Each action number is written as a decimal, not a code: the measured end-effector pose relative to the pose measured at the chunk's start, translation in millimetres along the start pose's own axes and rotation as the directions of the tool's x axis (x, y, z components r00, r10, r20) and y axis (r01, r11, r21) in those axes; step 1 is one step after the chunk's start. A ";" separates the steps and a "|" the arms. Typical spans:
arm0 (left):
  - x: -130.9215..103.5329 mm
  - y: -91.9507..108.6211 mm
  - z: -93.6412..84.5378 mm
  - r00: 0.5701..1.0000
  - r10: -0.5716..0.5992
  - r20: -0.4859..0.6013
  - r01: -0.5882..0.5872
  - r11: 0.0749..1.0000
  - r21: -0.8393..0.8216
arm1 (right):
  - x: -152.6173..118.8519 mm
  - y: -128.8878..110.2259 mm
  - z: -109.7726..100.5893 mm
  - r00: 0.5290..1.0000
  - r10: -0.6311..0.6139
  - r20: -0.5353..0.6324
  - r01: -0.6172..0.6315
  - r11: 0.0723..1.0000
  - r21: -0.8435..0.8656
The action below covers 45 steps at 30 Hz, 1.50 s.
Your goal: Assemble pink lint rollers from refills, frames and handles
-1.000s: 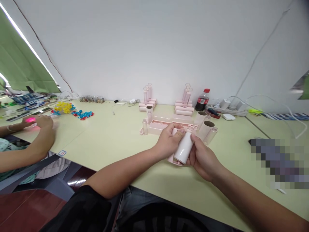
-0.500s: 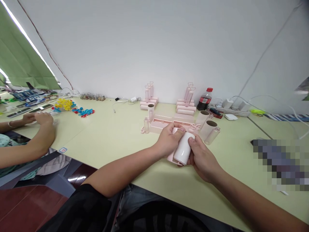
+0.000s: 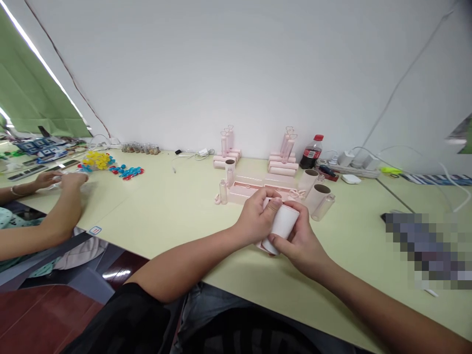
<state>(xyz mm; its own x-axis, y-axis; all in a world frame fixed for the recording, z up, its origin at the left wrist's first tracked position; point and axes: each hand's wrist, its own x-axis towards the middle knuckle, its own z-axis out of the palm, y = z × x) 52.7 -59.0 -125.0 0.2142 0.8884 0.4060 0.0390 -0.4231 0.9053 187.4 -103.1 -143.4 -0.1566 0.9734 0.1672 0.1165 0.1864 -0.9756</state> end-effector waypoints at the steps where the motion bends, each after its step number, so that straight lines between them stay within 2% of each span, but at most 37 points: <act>1: 0.3 -1.9 -0.1 1.000 0.013 -0.006 -0.013 1.000 -0.006 | 0.2 0.7 -0.4 1.000 0.005 0.002 -0.005 0.999 -0.038; 7: -1.5 -8.0 -0.8 0.992 0.127 0.011 -0.127 0.992 0.014 | -2.8 -10.8 -0.2 0.990 0.132 0.041 -0.127 0.986 -0.110; 10: -3.7 -8.9 0.2 0.986 0.160 0.050 -0.160 0.987 -0.014 | -5.4 -18.2 0.6 0.986 0.147 0.072 -0.135 0.980 -0.148; 14: -5.0 -13.7 1.4 0.981 0.169 0.100 -0.165 0.985 -0.049 | -6.4 -15.0 1.0 0.994 0.097 0.050 -0.082 0.968 -0.237; 18: -5.4 -16.8 0.7 0.978 0.166 0.125 -0.154 0.982 -0.106 | -7.6 -6.7 1.8 1.000 -0.009 0.027 0.016 0.956 -0.294; 25: -7.6 -15.9 2.0 0.973 0.200 0.113 -0.178 0.967 -0.183 | -11.4 -4.5 2.3 0.994 -0.105 0.034 0.110 0.938 -0.329; 29: -8.0 -18.2 3.7 0.970 0.223 0.100 -0.201 0.960 -0.193 | -10.5 1.3 1.8 0.993 -0.111 0.034 0.116 0.938 -0.327; 34: -7.6 -21.3 3.9 0.962 0.252 0.106 -0.237 0.962 -0.139 | -10.6 13.8 0.4 0.991 -0.130 -0.004 0.125 0.961 -0.246; 40: -7.5 -19.5 0.6 0.975 0.181 0.128 -0.182 0.983 -0.010 | -13.9 14.5 -2.8 0.999 -0.012 0.034 0.013 0.999 -0.030; 43: -2.5 -14.9 -7.7 0.940 0.301 0.164 -0.322 0.938 0.126 | -13.7 8.7 -6.8 1.000 0.014 0.026 -0.015 0.999 0.040; 45: 5.2 -10.3 -21.8 0.902 0.413 0.124 -0.431 0.870 0.240 | -12.3 5.1 -11.3 0.999 0.041 0.023 -0.044 0.994 0.098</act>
<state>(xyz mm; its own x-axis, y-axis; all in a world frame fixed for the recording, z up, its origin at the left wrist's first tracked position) 32.1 -46.1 -129.5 0.3303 0.6051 0.7244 0.1756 -0.7935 0.5827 201.0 -112.6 -148.7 -0.1742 0.9770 0.1233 0.0264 0.1298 -0.9912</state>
